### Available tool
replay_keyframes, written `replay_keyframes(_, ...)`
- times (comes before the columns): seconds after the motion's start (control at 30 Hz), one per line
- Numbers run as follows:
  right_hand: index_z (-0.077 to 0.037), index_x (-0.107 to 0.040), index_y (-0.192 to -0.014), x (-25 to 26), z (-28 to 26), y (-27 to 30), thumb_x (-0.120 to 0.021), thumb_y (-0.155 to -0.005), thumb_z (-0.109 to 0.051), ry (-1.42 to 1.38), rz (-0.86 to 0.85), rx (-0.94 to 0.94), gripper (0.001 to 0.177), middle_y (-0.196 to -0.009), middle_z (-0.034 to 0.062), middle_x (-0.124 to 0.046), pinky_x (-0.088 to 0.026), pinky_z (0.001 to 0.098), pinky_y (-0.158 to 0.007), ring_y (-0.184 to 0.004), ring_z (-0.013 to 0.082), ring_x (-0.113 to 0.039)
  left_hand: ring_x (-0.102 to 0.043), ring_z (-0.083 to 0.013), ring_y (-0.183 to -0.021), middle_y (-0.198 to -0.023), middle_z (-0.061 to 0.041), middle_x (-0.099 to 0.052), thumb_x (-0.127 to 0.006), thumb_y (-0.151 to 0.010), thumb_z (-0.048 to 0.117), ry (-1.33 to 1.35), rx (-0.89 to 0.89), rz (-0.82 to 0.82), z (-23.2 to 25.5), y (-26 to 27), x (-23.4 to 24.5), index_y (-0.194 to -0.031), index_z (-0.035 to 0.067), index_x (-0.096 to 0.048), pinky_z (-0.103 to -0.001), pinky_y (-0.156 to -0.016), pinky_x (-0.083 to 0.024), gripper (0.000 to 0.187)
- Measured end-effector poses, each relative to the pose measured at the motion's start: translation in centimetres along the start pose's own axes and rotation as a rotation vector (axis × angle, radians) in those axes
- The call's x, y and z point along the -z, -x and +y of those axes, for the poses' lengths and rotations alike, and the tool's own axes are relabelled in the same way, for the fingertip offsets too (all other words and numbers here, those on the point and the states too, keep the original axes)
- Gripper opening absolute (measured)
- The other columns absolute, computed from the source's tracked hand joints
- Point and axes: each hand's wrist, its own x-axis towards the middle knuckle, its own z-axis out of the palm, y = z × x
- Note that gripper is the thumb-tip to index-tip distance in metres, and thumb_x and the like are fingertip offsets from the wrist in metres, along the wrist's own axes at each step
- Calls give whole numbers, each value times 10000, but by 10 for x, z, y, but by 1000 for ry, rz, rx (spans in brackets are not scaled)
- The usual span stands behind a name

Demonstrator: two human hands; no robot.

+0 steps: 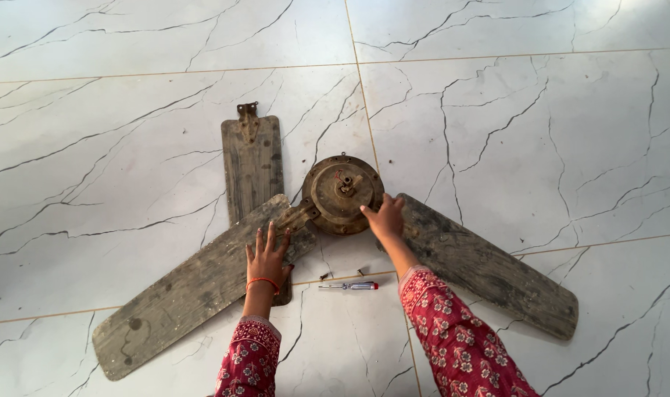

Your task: The person assembles a ceiling fan on the floor by attaching three fan blades to the central motor housing. They use a screwdriver to tighten the screws securing each blade in place.

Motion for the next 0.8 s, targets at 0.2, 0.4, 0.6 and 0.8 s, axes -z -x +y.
replay_keyframes(0.2, -78, -578, -1377, 28, 11, -4, -790, -786, -643, 266, -113, 97, 844, -1452, 186, -319, -542, 524, -925, -1187, 405, -575, -60, -322, -1589, -1734, -41, 73, -719, -893, 571, 4, -16, 36, 3, 0, 1, -1630, 388, -9, -582, -1252, -208, 1040)
replay_keyframes(0.4, -98, -677, -1288, 34, 6, 10, -752, -817, -641, 229, -142, 85, 723, -1363, 136, -426, -553, 501, -925, -1166, 341, -618, -43, -298, -1595, -1725, -18, 55, -743, -875, 558, -13, -33, 43, 7, -7, -3, -1640, 324, -17, -626, -1249, -190, 1080)
replay_keyframes(0.6, -25, -608, -1333, 25, 10, 11, -742, -824, -671, 257, -92, 102, 833, -1350, 149, -414, -581, 505, -832, -1076, 354, -648, -96, -322, -1578, -1740, -35, 10, -631, -974, 214, -84, -17, 199, 15, -17, -23, -1665, 254, -97, -614, -1216, -247, 875)
replay_keyframes(0.8, -44, -591, -1355, 17, 18, 12, -734, -817, -666, 228, -80, 71, 835, -1363, 150, -401, -581, 524, -815, -1071, 365, -647, -62, -331, -1572, -1723, -38, 23, -554, -985, 149, -19, -26, 186, 15, -24, -32, -1650, 250, -76, -607, -1222, -239, 825)
